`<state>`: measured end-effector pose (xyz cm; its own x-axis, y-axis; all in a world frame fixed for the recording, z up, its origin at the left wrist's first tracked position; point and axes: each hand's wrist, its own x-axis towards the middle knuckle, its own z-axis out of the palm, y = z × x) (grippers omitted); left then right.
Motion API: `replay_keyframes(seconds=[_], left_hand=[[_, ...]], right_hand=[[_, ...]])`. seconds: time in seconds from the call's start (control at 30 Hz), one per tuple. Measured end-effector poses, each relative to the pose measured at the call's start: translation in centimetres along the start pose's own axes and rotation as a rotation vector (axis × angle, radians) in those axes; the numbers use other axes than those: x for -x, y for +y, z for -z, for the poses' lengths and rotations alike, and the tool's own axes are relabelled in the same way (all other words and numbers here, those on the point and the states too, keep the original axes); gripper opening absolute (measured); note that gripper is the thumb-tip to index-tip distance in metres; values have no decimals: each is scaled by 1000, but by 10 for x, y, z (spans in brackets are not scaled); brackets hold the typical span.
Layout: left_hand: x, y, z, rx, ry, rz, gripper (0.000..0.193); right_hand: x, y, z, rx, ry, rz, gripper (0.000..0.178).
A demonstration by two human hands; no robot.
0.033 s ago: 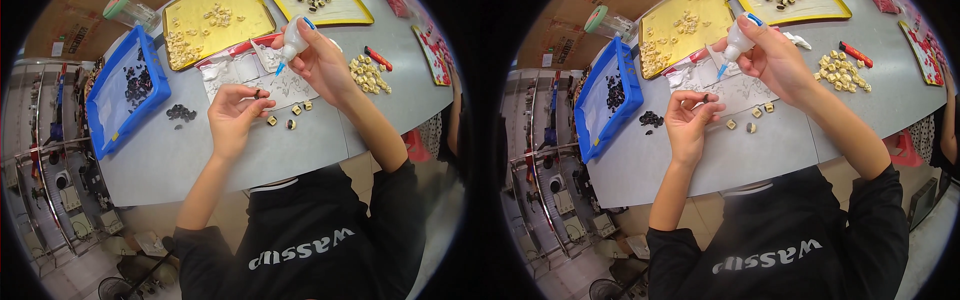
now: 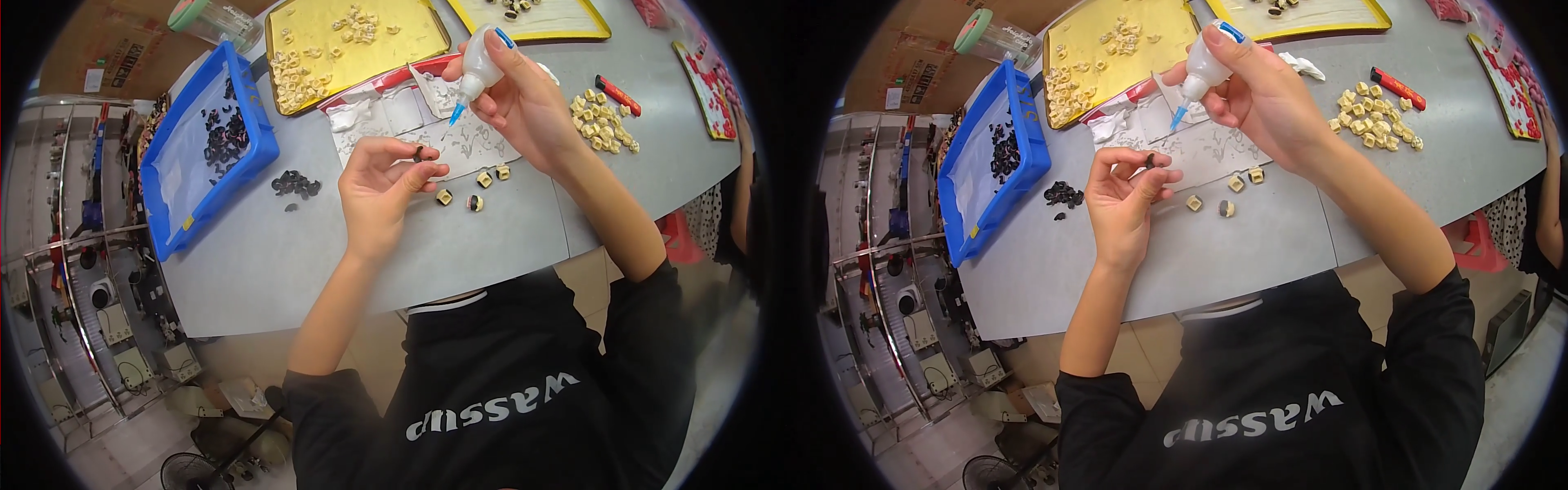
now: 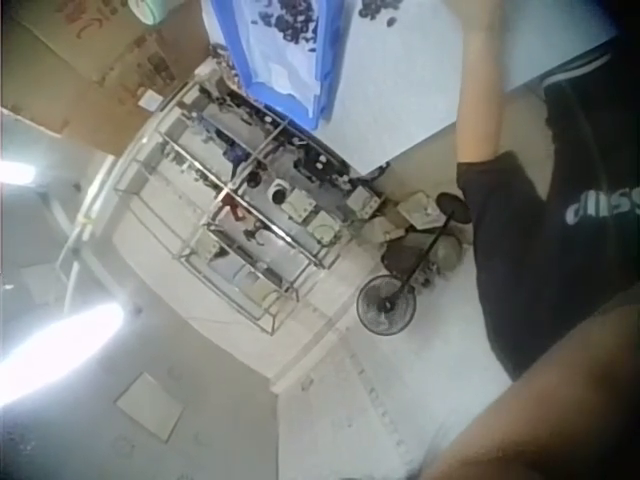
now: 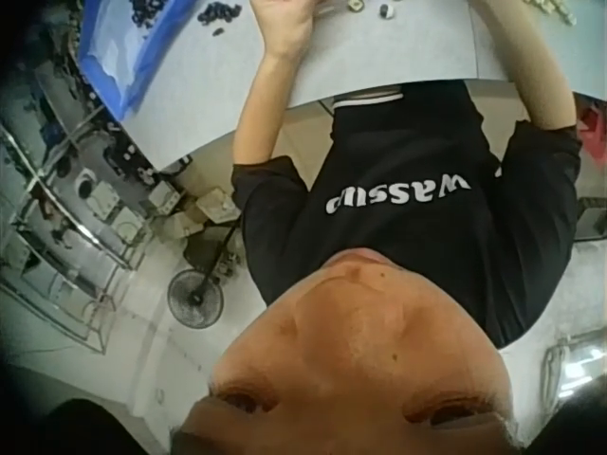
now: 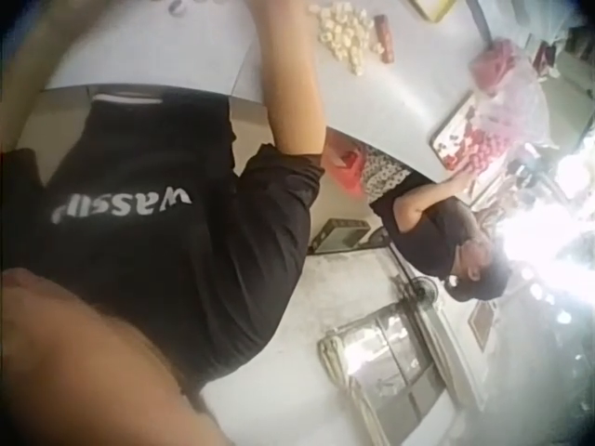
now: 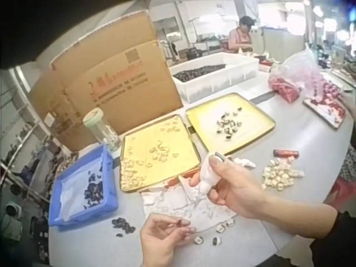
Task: Using a glue bottle to attach small black components to yellow toy figures.
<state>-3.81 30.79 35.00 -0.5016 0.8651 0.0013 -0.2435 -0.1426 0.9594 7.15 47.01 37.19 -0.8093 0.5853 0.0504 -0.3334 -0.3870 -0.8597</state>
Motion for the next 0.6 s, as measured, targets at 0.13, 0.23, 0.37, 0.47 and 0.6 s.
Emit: replay_keyframes(seconds=[0.13,0.23,0.37,0.47,0.6], left_hand=[[0,-4,2,73,-14,8,26],[0,-3,2,83,-49,18,27],[0,0,3,100,-85,63,26],[1,7,-1,138,-82,96,25],[2,0,2,56,-76,41,26]], right_hand=[[2,1,-4,25,-32,7,43],[2,3,-4,45,-53,5,45],[3,3,-4,49,-68,10,45],[4,2,-5,58,-68,7,44],[4,3,-6,48,-63,7,45]])
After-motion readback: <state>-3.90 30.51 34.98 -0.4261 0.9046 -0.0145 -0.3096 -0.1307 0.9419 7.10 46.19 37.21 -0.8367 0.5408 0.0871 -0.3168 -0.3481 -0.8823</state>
